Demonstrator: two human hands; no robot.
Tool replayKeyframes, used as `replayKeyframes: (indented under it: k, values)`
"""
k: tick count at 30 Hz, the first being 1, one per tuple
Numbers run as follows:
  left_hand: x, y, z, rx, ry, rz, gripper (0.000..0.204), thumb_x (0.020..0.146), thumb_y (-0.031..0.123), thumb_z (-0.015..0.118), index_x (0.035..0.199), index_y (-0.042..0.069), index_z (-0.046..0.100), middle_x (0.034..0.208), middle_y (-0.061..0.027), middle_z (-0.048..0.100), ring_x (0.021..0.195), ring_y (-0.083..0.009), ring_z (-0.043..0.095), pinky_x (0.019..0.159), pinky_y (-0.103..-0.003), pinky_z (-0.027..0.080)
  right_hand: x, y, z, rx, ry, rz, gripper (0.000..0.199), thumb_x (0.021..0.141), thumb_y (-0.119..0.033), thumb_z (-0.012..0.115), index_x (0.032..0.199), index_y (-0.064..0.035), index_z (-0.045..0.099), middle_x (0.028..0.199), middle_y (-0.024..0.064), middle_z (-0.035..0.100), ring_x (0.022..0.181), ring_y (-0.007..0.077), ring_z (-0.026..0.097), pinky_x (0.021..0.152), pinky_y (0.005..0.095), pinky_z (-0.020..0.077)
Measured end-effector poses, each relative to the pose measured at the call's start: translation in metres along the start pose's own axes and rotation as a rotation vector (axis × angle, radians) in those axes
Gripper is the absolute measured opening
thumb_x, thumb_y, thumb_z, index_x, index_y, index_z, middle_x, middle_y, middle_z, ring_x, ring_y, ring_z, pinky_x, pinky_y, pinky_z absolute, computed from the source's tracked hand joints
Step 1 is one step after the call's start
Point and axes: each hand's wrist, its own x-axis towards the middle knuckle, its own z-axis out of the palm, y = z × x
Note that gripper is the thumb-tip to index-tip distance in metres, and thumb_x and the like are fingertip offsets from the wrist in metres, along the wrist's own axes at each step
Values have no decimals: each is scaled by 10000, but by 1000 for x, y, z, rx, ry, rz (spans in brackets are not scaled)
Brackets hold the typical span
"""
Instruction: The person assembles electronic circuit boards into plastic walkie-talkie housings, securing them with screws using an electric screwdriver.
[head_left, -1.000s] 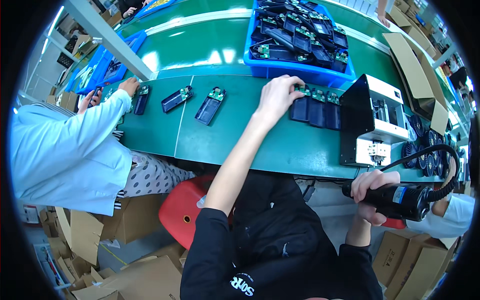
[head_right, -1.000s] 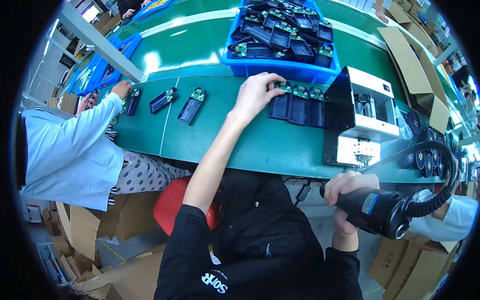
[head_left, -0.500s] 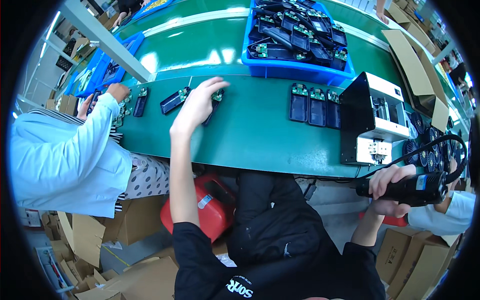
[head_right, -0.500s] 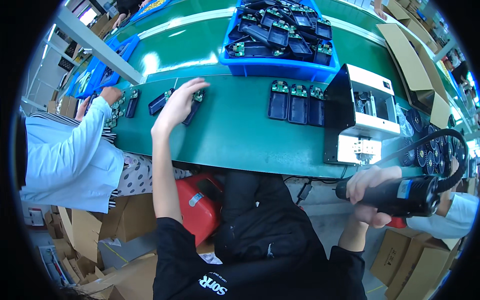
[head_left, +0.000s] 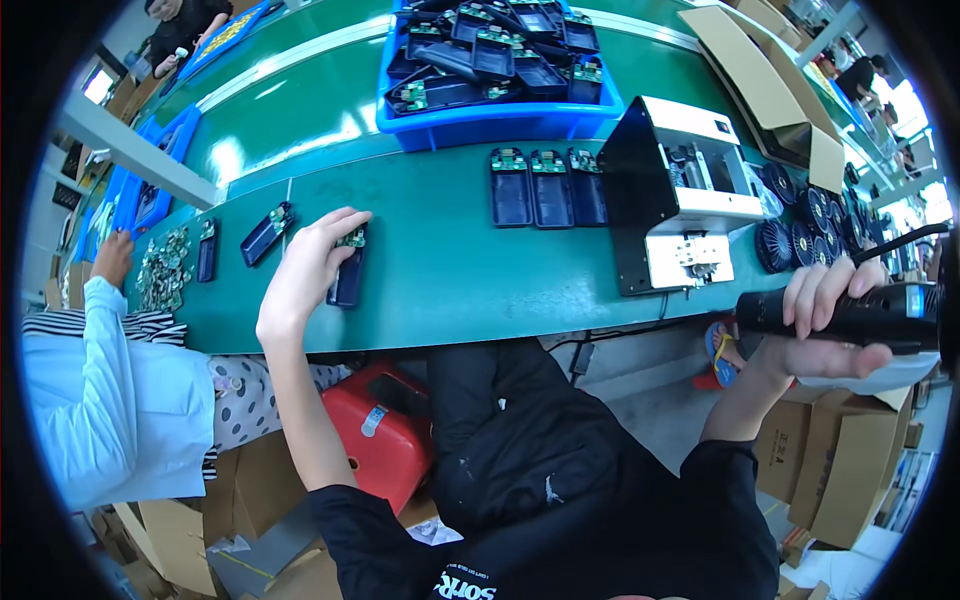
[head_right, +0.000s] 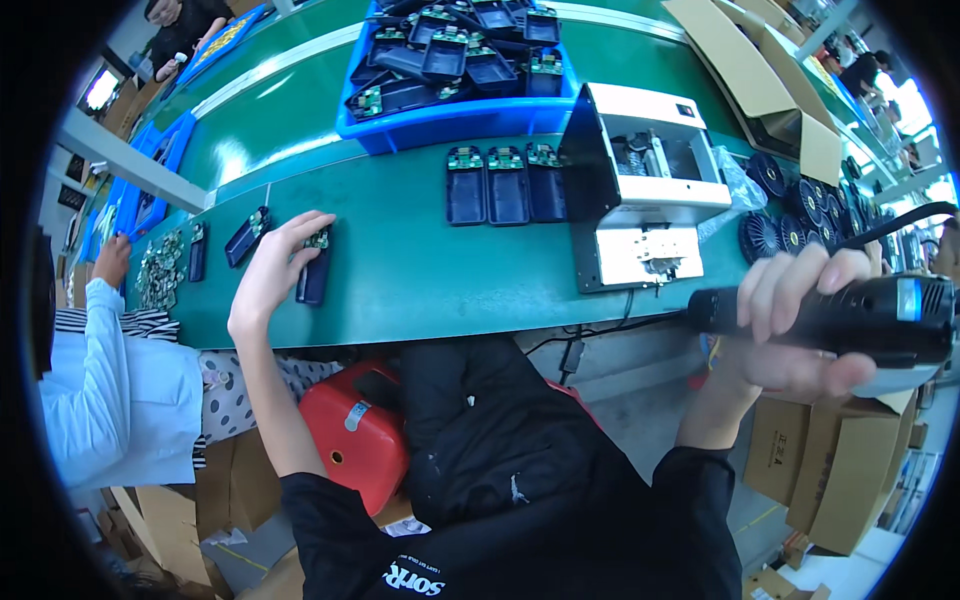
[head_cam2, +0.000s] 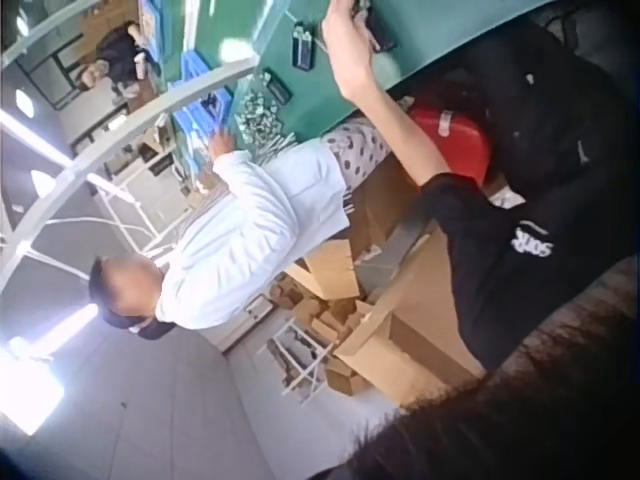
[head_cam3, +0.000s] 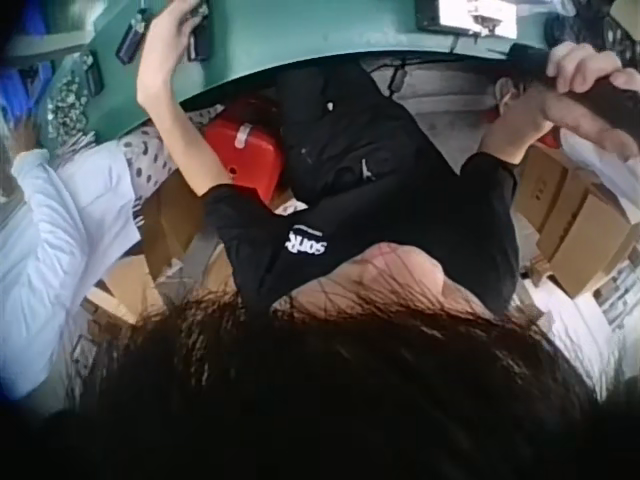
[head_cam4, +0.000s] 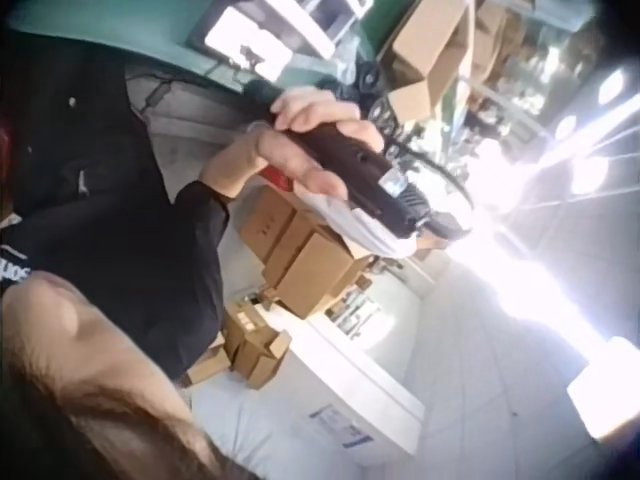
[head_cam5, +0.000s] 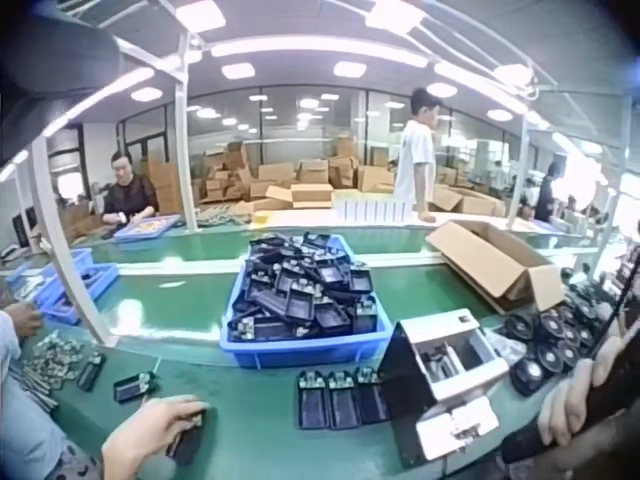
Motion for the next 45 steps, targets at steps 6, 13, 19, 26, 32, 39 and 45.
replayKeyframes:
  k: [6,13,19,26,32,39,45]
  values:
    - [-1,26,22,-63,136,-15,409,835,-27,658,1237,40,618,1175,-166,672,1053,-361,645,904,-388,513,10,18,-1,-242,108,4,685,854,-697,616,1031,-62,429,683,16,457,478,78,440,453,191,396]
    - [2,54,46,-278,144,-41,283,808,20,724,1074,9,627,1098,-137,677,949,-317,654,846,-373,524,3,32,-7,-317,139,52,695,869,-706,585,1030,-49,427,682,26,449,474,83,424,440,204,359]
    - [7,80,85,-449,171,176,268,758,4,778,991,-12,647,1084,-115,665,939,-245,667,805,-326,541,4,26,-7,-308,134,34,718,860,-730,569,1028,-46,426,680,30,449,460,87,416,427,211,359]
    - [20,116,121,-538,159,287,270,737,18,800,970,-3,665,1033,-109,651,941,-230,662,817,-316,545,4,30,-2,-353,111,27,735,855,-744,556,1031,-44,421,675,32,448,450,89,413,421,218,363]
    - [21,129,131,-588,130,276,260,732,24,802,957,5,673,1028,-101,645,937,-224,658,828,-310,545,0,35,-1,-413,131,62,731,864,-744,538,1038,-45,411,669,32,441,454,90,417,425,224,372]
    - [21,131,132,-628,112,270,267,723,26,807,950,-1,669,1021,-100,646,931,-225,659,819,-314,548,-4,37,-2,-409,137,67,725,869,-744,528,1039,-49,409,671,33,440,457,93,416,428,224,371]
    - [21,129,133,-623,119,279,268,722,21,806,945,-6,659,1019,-99,648,923,-224,661,807,-312,548,-5,38,-7,-347,79,23,718,870,-743,530,1038,-55,412,674,34,440,463,94,416,431,223,367]
